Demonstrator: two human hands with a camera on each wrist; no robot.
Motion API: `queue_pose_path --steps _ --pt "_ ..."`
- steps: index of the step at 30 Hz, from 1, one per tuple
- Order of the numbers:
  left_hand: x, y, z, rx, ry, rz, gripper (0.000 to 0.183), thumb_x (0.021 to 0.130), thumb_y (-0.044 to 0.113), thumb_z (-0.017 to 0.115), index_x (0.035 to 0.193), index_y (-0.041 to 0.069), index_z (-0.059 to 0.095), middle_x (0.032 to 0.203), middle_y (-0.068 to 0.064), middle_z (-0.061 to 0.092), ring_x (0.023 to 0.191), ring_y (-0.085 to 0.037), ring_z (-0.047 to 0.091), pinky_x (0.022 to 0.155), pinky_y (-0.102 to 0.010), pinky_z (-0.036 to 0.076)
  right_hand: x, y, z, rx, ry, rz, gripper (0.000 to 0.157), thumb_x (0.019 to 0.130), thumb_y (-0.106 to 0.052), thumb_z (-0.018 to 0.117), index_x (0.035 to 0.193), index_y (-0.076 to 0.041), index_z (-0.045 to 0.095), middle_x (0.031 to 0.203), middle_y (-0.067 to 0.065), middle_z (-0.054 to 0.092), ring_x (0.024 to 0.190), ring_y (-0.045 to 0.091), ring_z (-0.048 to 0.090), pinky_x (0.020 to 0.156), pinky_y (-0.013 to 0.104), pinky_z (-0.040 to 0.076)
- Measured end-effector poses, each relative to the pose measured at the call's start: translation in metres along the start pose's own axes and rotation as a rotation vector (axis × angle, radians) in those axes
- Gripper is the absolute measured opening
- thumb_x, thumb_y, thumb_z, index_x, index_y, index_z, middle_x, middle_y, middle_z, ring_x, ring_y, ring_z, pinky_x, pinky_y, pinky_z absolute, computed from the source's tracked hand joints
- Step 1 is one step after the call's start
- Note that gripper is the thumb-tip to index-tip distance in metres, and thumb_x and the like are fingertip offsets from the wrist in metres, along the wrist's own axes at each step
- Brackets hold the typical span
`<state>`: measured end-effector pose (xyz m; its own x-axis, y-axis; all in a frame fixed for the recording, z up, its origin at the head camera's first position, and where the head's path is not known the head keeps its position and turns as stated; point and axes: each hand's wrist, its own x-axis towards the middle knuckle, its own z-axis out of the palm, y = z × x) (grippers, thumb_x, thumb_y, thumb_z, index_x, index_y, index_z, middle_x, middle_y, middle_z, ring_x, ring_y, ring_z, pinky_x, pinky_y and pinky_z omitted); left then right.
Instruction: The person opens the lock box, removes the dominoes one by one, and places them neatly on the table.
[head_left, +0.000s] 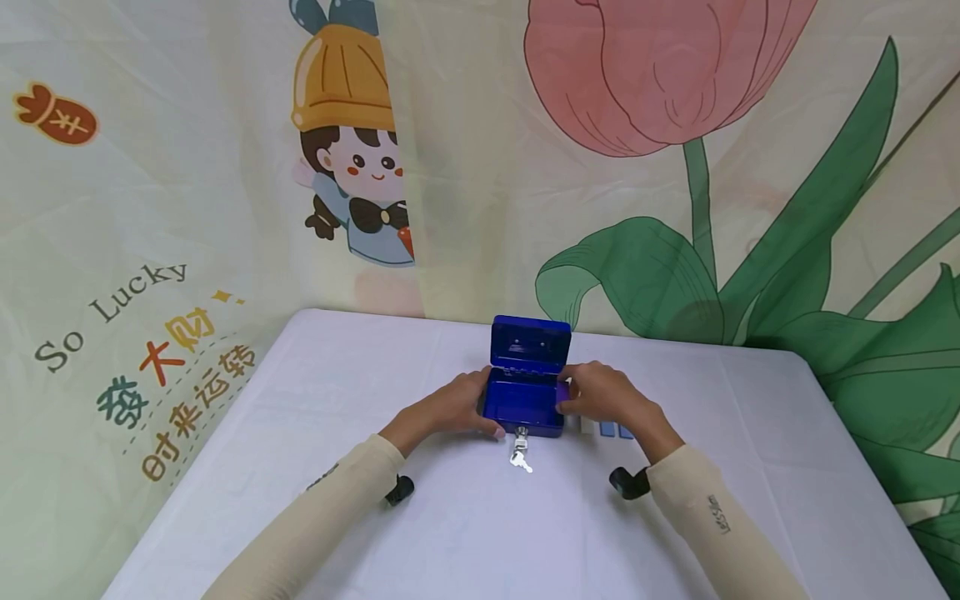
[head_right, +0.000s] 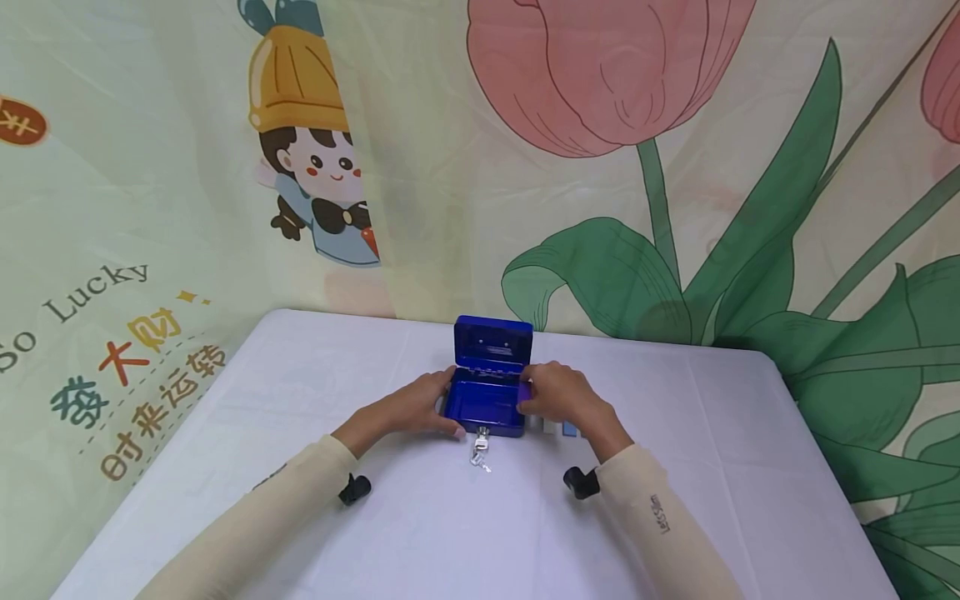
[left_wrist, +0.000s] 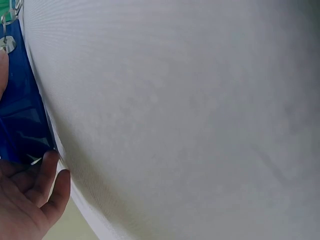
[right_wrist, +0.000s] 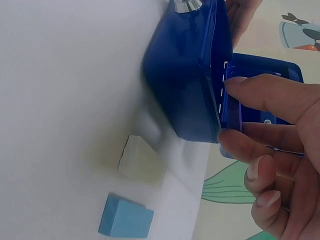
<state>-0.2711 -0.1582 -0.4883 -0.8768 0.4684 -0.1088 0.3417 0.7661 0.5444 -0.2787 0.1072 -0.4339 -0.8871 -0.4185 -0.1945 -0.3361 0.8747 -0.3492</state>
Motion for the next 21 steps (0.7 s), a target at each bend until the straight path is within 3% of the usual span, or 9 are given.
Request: queue_pose_path --steps 21 --pt "-0.001 0.003 0.0 -0.018 -0.005 -0.023 0.117 0.07 0.048 0.09 0.158 0.008 0.024 0.154 -0.016 0.045 0.142 -0.03 0.042 0.118 -0.047 0.034 -0.009 0.032 -0.006 -0.006 -0.025 0.007 0.046 0.086 -0.025 0.08 0.126 -0.006 0.066 0.1 0.007 0.073 0.086 0.019 0.064 0.08 0.041 0.059"
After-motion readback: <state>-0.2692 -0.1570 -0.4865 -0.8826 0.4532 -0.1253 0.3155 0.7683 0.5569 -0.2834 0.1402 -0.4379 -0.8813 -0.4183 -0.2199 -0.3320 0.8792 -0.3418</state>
